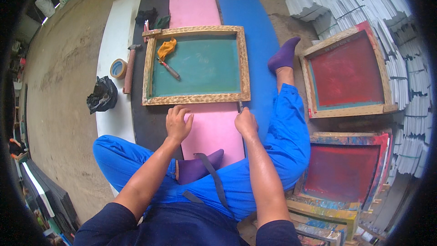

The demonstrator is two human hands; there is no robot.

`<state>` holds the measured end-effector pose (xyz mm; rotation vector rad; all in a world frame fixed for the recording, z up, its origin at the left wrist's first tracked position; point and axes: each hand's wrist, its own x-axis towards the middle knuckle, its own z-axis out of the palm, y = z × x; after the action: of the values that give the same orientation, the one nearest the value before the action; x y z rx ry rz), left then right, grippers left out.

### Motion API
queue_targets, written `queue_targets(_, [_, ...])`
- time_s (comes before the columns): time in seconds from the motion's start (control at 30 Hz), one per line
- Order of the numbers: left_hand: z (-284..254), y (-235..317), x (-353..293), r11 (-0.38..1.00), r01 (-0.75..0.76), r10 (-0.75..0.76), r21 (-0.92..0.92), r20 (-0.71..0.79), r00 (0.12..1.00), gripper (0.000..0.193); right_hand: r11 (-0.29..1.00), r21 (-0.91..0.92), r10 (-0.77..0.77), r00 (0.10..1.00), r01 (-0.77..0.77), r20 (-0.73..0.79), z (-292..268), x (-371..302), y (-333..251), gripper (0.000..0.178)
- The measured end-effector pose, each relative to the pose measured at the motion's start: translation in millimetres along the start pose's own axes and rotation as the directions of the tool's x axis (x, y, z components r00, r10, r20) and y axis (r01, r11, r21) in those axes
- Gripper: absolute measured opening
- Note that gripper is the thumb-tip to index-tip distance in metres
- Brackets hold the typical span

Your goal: The person sits on the floor and uses a small metal tool to scrape and clean the edges of a wooden screen printing frame. They then use pliers to pull and remove small pieces of material from the frame's edge.

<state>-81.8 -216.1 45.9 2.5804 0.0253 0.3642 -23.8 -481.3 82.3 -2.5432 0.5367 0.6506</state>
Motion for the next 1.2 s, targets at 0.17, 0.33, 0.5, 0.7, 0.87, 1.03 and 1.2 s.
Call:
queue_targets(0.17, [3, -2, 4, 1.0, 0.014, -0.014, 0.012, 0.007, 1.0, 0.019, 1.0, 0.015, 0.007, 1.0, -0.006, -0.012, -1, 1, -2, 0.032])
queue_targets(0.33, [9, -4, 5, 0.999, 0.044, -0.044, 0.019, 0.013, 0.999, 0.018, 0.994, 0.089, -0.06, 0.997, 0.065, -0.056, 7, 5, 9, 0.03])
queue_targets(0.5, [9, -1, 7, 0.998, 0.061, -0.061, 0.002, 0.009, 0.998, 0.018, 0.927, 0.374, -0.061, 0.992, 0.015, 0.11, 17, 21, 27, 0.023])
queue_targets(0.7, [-3, -2, 6, 0.993, 0.093, -0.092, -0.071, 0.015, 0.996, 0.018, 0.723, 0.659, -0.115, 0.904, -0.208, 0.411, 12, 10, 20, 0.018])
queue_targets(0.87, [-19, -11, -1, 0.97, 0.069, -0.062, -0.234, 0.036, 0.997, 0.021, 0.79, 0.609, -0.31, 0.809, -0.073, 0.5, 44, -34, -31, 0.017])
queue_targets(1.03, [-36, -33, -12, 0.959, 0.099, -0.101, -0.267, 0.006, 0.995, 0.019, 0.815, 0.58, -0.408, 0.708, -0.002, 0.576, 91, -64, -84, 0.018])
queue_targets(1.2, [-56, -67, -25, 0.948, 0.202, -0.208, -0.247, 0.004, 0.978, 0.016, 0.847, 0.529, -0.406, 0.593, -0.041, 0.696, 111, -78, -119, 0.023])
